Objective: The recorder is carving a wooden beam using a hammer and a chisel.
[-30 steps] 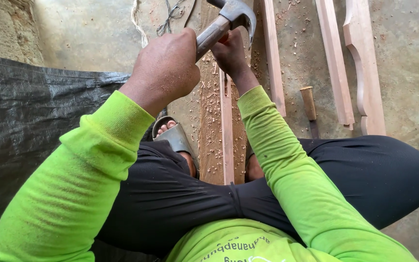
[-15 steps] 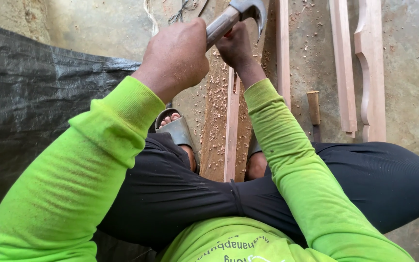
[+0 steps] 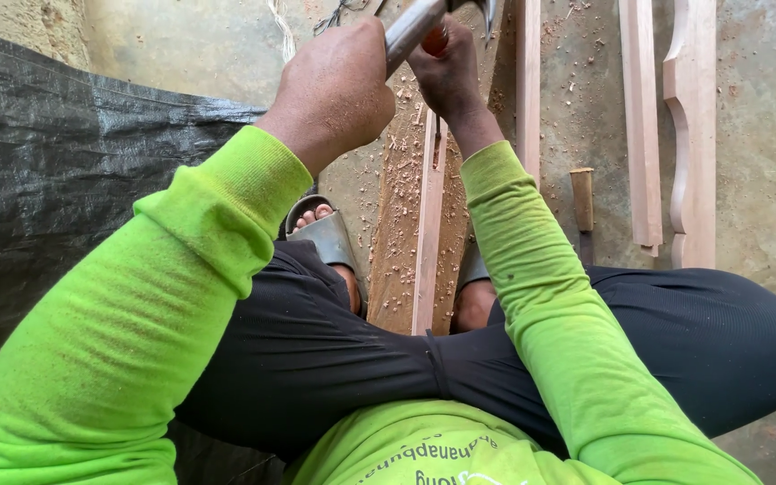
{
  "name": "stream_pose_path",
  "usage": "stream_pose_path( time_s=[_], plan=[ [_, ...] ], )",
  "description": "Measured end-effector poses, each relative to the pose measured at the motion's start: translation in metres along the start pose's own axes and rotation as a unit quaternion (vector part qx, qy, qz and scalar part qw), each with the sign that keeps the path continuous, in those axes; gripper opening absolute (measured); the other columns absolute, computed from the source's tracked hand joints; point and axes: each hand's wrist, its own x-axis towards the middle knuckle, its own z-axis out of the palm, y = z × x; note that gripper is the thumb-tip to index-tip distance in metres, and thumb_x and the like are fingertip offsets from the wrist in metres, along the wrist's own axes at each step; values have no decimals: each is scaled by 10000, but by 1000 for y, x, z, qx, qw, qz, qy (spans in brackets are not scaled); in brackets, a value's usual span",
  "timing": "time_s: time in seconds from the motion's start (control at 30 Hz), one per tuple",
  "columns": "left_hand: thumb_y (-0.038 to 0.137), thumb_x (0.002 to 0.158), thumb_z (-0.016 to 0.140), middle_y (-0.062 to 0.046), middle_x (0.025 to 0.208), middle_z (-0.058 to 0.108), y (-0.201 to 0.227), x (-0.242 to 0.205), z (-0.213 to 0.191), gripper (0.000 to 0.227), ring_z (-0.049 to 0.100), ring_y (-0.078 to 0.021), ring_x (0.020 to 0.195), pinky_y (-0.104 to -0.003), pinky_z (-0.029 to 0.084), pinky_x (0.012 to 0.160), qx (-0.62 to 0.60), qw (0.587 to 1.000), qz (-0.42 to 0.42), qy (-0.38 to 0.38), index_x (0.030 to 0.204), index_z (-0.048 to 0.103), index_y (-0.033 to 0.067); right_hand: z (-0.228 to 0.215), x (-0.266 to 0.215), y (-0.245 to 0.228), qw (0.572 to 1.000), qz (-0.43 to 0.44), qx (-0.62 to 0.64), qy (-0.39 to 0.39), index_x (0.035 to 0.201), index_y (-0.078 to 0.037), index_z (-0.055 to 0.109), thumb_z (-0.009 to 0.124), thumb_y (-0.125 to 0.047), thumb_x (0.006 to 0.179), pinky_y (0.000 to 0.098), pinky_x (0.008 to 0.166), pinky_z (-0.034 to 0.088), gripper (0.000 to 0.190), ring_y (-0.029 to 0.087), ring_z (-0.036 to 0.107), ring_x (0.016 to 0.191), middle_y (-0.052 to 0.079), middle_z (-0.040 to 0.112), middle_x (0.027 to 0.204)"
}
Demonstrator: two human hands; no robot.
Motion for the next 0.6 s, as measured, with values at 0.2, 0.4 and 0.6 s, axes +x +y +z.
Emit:
stream_pose_path(
  time_s=[0.2, 0.4, 0.6],
  plan=[
    [88, 852, 654, -230, 1010, 707, 8, 8, 5, 245, 705, -421, 959, -515, 560, 844, 27, 992, -67, -102, 1091, 659, 32, 5, -9, 26, 994, -36, -101, 10, 910, -69, 752, 727, 13, 920, 319, 713, 587, 87, 118, 725, 807, 31, 768, 852],
    [98, 868, 643, -227, 1002, 708, 13, 10, 7, 340, 720, -378, 942, -488, 566, 851, 24, 988, -109, -107, 1190, 599, -3, 0, 0, 1, 999, -19, 40, 21, 947, -57, 634, 686, -56, 969, 282, 745, 635, 56, 103, 715, 821, 14, 697, 881],
    [93, 799, 665, -242, 1032, 701, 2, 12, -4, 311, 693, -421, 965, -505, 550, 876, 40, 995, -40, -88, 1089, 659, -20, -20, -8, 19, 987, 74, 131, 54, 755, -127, 588, 689, -119, 1033, 283, 435, 520, 296, 94, 588, 477, -5, 583, 604]
  ],
)
